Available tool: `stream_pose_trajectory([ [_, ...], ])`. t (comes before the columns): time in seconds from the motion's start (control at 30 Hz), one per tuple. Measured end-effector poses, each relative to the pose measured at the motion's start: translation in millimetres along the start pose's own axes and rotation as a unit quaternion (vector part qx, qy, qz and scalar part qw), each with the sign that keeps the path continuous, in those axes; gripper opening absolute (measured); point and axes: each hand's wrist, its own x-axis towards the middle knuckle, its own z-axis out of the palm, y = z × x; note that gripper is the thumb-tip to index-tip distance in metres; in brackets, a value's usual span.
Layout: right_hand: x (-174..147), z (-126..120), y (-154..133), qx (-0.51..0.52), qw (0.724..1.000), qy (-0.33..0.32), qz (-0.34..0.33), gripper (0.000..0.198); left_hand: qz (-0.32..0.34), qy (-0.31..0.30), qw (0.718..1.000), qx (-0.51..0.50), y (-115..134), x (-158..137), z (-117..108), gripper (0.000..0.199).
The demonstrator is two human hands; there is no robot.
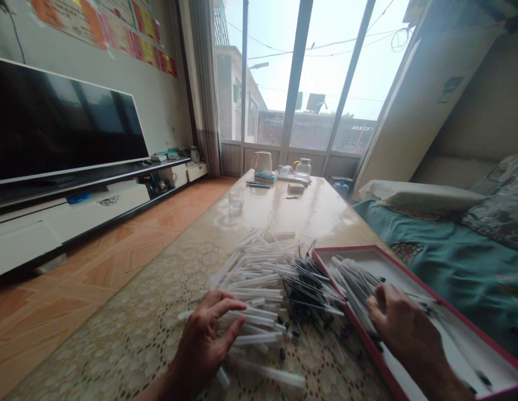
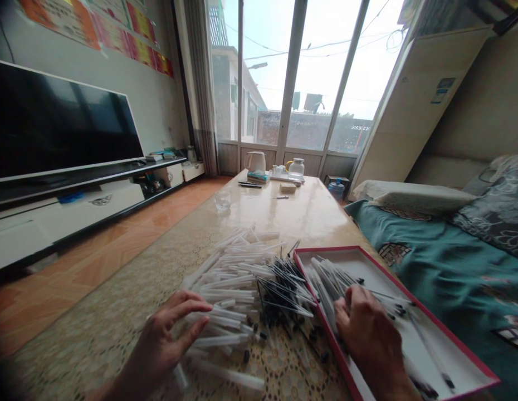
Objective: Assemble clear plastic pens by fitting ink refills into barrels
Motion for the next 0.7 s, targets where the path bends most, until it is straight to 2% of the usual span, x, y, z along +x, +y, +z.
stream_pose_trajectory([
  [0.07,-3.3,-3.5,-18.2,0.053,0.998,0.037,-0.017,0.008,0.027,-0.031,0.999,0.012,4.1,-1.3,-0.4,0.014],
  [0.13,-11.4,-4.2,-40.9,0.147,0.988,0.032,-0.037,0.01,0.057,-0.071,0.995,0.033,11.0,-3.3,-0.6,0.018],
  [0.2,-23.2,-1.9,-64.0,0.222,0.971,-0.032,-0.082,0.013,0.087,-0.123,0.987,0.063,21.2,-5.6,-1.6,0.033],
  [0.3,-41.5,5.4,-90.6,0.25,0.952,-0.124,-0.126,0.015,0.131,-0.2,0.966,0.104,38.1,-9.1,-6.5,0.058],
  [0.37,-50.5,10.2,-100.2,0.262,0.94,-0.163,-0.144,0.018,0.137,-0.219,0.959,0.117,44.3,-11.8,-11.7,0.057],
  [0.43,-55.8,12.8,-104.9,0.278,0.927,-0.186,-0.168,0.023,0.115,-0.202,0.965,0.121,42.5,-14.7,-16.6,0.042],
  [0.5,-57.9,11.5,-107.5,0.287,0.912,-0.223,-0.193,0.027,0.103,-0.156,0.974,0.125,33.6,-17.1,-19.4,0.03],
  [0.57,-57.4,6.0,-110.4,0.299,0.891,-0.275,-0.202,0.031,0.165,-0.096,0.972,0.136,22.8,-17.8,-18.7,0.037],
  [0.63,-55.0,-2.1,-113.5,0.329,0.863,-0.329,-0.198,0.034,0.199,-0.091,0.964,0.15,15.3,-16.0,-14.5,0.041],
  [0.7,-51.1,-10.0,-115.5,0.377,0.82,-0.39,-0.184,0.039,0.239,-0.091,0.953,0.16,13.2,-12.6,-8.0,0.035],
])
